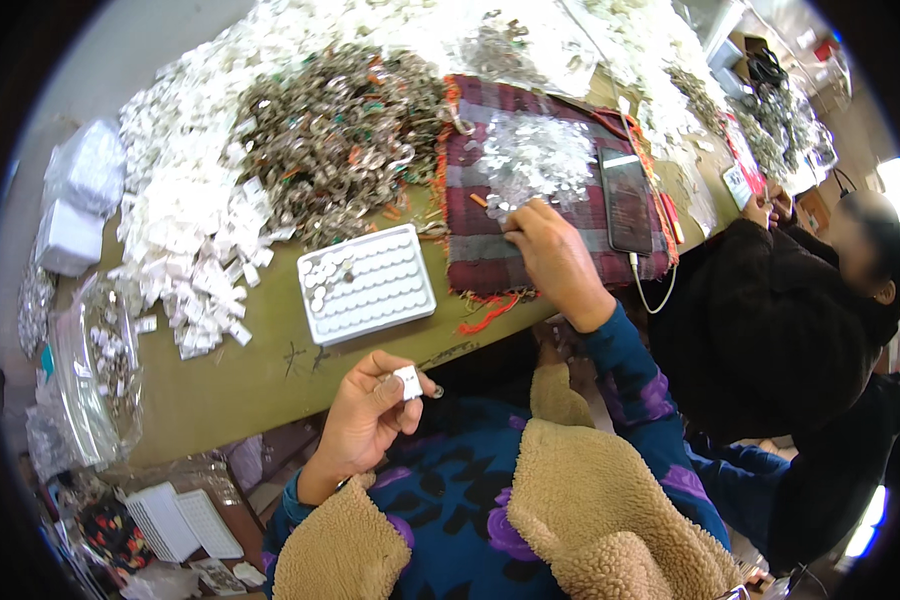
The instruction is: The person repeatedly picks small white rectangular electronic components and metallic circular parts from a table, inserts the metal part into the white component, and places the assembled unit into a white tray. The person continues this repetitive assembly cycle throughout the clip.
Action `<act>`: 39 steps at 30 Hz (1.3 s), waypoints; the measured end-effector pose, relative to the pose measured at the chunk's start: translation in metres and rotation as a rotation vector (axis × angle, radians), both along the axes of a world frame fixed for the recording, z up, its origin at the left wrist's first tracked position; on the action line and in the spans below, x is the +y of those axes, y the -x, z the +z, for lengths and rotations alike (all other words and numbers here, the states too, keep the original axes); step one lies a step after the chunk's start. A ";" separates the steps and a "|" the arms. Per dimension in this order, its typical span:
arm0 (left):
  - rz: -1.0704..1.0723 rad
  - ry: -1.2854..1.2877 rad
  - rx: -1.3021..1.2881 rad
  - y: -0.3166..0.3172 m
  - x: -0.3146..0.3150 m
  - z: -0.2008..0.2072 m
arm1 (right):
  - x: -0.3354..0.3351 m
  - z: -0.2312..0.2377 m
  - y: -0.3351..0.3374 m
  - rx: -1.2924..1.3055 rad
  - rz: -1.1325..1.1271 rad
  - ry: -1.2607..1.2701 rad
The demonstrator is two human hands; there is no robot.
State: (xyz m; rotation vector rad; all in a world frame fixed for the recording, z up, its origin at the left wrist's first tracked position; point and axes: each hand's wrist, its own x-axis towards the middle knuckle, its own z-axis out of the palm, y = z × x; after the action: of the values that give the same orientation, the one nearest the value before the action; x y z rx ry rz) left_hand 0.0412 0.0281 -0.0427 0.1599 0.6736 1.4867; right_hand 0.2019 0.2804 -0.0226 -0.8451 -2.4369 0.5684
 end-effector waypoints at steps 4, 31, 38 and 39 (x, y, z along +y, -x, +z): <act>0.118 -0.087 -0.024 0.005 -0.010 0.002 | -0.061 0.021 0.011 0.270 0.121 0.493; 0.319 -0.087 0.113 0.002 -0.046 0.012 | -0.162 0.024 0.046 0.353 0.451 0.406; 0.351 -0.080 0.143 0.011 -0.050 0.014 | -0.165 0.025 0.065 0.288 0.453 0.496; 0.360 -0.080 0.146 0.013 -0.053 0.012 | -0.167 0.024 0.070 0.287 0.475 0.459</act>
State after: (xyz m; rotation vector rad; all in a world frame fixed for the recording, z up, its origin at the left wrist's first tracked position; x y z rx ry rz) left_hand 0.0283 -0.0249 -0.0309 0.2184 0.7908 1.8622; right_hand 0.1323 0.1134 0.0010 -0.2970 -2.2653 1.3603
